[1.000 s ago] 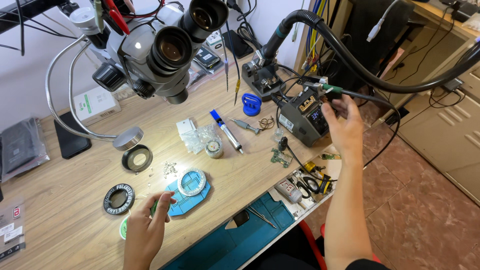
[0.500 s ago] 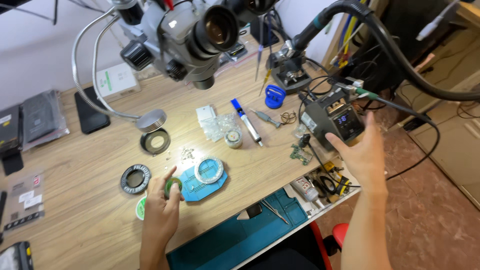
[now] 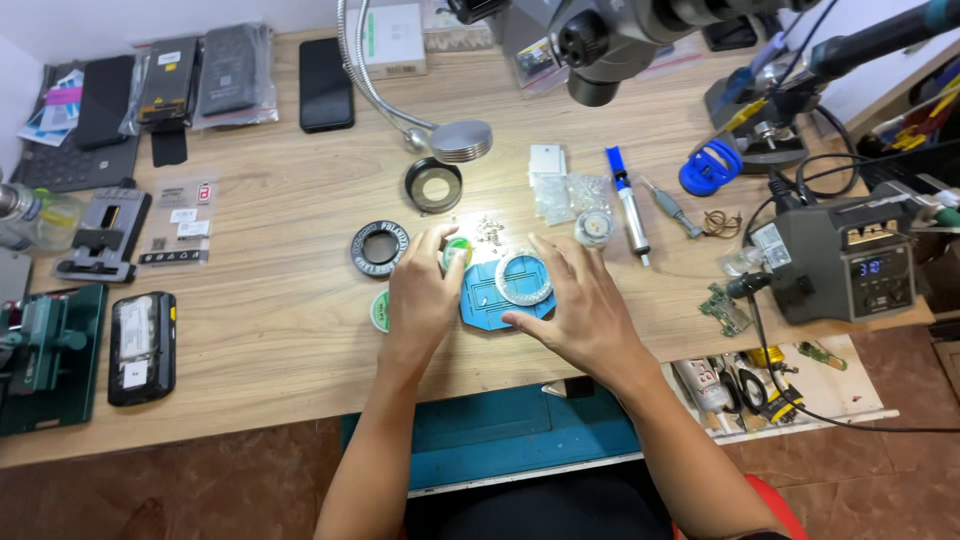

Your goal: The person uses a soldering iron to apply solder to a circular LED ring held in a blue fixture. They feed solder wire into the joints while rotating the ring to access different sections.

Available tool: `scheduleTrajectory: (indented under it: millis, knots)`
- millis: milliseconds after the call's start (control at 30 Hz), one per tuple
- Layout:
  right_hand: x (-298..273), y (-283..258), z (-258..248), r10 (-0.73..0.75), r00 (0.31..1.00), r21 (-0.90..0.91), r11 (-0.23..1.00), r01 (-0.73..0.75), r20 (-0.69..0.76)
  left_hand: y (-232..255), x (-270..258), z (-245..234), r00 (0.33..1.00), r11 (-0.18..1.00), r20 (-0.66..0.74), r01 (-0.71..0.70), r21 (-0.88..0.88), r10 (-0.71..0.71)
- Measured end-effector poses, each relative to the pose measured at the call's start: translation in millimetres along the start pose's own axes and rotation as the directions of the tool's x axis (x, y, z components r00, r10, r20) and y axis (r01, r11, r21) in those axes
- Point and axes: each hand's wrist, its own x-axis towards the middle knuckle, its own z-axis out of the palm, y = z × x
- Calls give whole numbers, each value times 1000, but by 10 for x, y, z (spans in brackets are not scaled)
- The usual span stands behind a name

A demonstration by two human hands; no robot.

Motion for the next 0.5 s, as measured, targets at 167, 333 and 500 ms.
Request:
scheduleTrajectory:
  millis: [167,333,500]
  knots:
    - [210,44,264,-110,994,-193,975,109,5,-255,50,135,999,996,29,-42,73,40]
    - [299,60,275,-194,980,-48,979,196,36,-354,102,215,998,992,43,-52,112,47]
    - [244,-89,213,-158,985,232,958,170,-69,317,-50,-324,996,951,-67,42,-307,-65]
